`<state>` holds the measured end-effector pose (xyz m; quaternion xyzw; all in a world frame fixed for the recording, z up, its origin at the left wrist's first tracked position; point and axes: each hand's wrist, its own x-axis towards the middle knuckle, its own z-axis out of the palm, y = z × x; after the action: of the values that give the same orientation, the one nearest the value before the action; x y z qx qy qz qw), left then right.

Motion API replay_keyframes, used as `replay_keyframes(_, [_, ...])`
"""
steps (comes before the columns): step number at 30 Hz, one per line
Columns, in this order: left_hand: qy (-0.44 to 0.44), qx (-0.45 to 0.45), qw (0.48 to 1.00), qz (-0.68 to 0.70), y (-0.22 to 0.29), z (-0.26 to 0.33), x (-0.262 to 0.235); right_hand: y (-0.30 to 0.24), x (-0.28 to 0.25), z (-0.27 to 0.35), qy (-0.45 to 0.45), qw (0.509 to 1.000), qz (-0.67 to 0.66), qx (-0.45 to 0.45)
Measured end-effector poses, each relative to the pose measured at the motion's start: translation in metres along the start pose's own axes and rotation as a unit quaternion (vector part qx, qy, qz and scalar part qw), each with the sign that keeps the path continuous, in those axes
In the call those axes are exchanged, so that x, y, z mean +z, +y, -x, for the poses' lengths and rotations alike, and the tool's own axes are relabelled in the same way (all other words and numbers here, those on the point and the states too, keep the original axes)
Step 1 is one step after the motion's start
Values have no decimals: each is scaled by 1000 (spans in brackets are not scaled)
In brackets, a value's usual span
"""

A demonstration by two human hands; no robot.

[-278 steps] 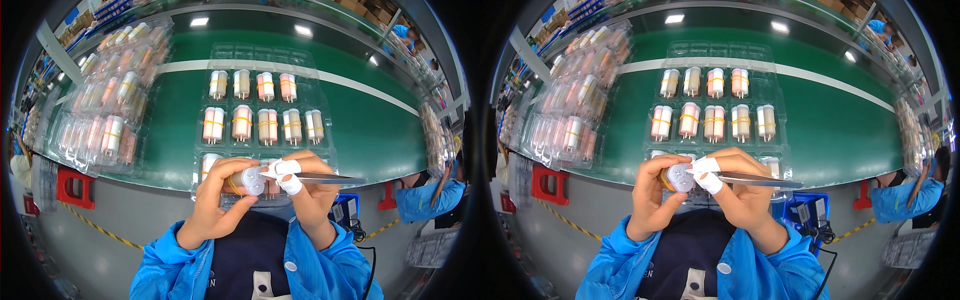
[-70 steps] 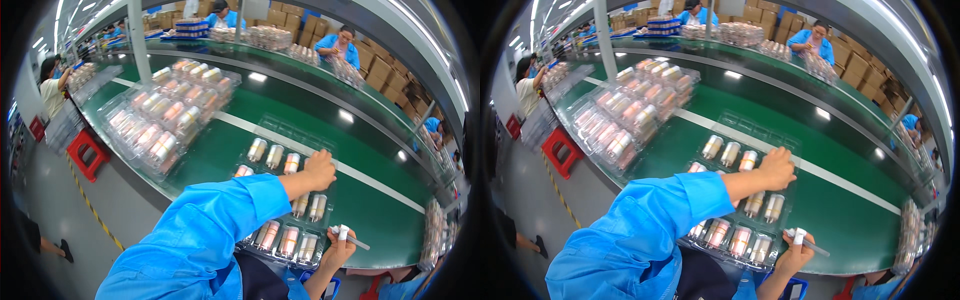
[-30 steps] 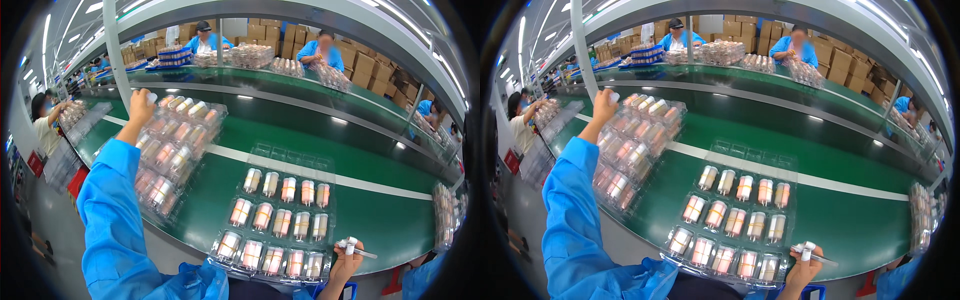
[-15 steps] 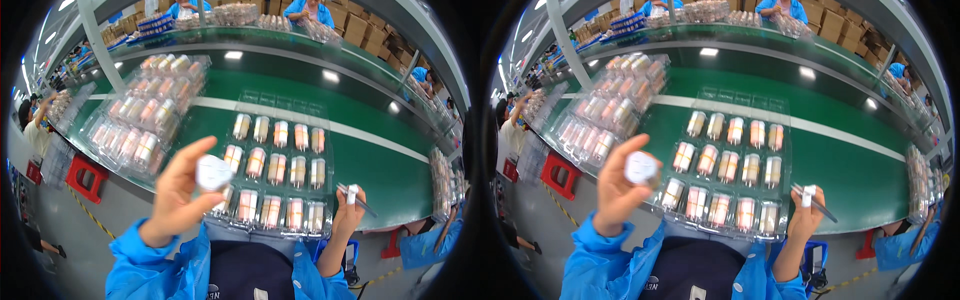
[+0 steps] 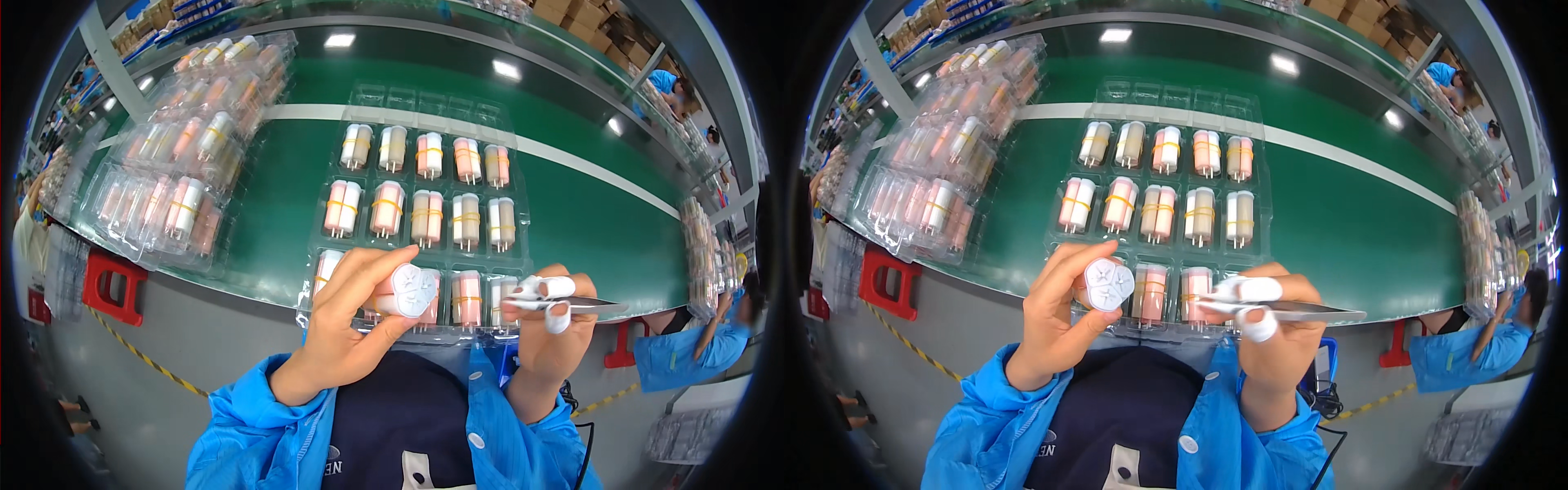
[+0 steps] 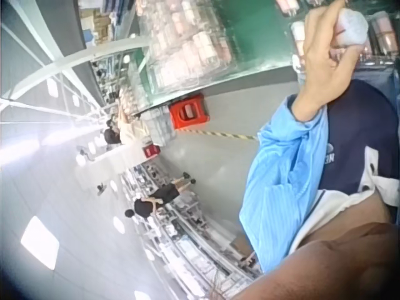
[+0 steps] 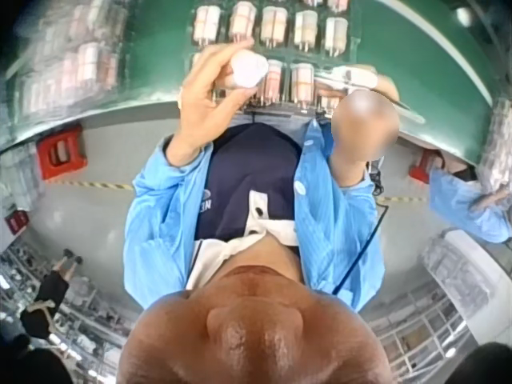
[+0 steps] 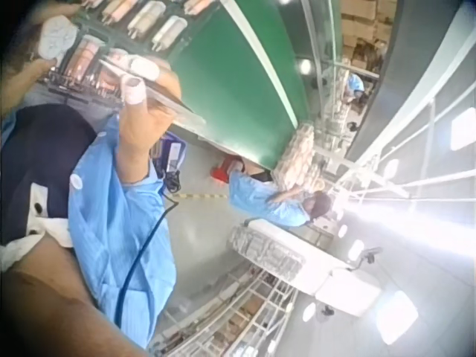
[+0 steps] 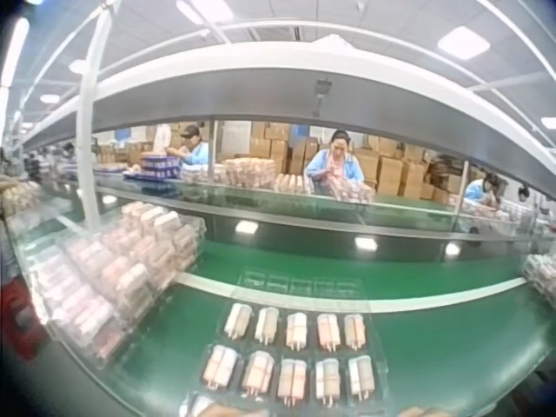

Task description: The person uses tweezers to insert a small white component into a cylindrical object with a rubber band. They repeat this process for several items, placing the finished units into a clear plastic tray on the assembly line.

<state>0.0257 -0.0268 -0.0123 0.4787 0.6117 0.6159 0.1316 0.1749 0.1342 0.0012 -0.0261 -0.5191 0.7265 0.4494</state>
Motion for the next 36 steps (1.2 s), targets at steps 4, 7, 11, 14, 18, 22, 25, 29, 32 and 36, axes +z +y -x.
replay_keyframes(4, [-45,-14,998,47,1,2,-3,-2,26,-9,-70,990,117,-22])
replay_keyframes(7, [-69,6,996,59,-2,0,-5,-2,38,-15,-127,981,148,-13])
replay_keyframes(11, [-63,-9,994,92,-4,2,-4,6,37,-17,-158,970,184,-30])
replay_keyframes(14, [-60,-14,993,101,-6,3,-5,6,39,-19,-160,968,192,-10])
replay_keyframes(18, [-70,-3,994,87,-8,2,-7,7,39,-18,-154,967,203,6])
replay_keyframes(22, [-71,4,995,72,-9,1,-9,10,39,-16,-154,966,208,14])
replay_keyframes(25, [-68,5,996,63,-9,1,-10,11,39,-15,-154,964,216,25])
replay_keyframes(29, [-67,-1,996,60,-9,2,-10,12,40,-15,-159,961,226,17])
replay_keyframes(32, [-66,-4,996,57,-10,2,-11,10,42,-15,-156,959,236,24])
replay_keyframes(36, [-81,-5,995,57,-7,2,-14,12,40,-14,-154,961,229,5])
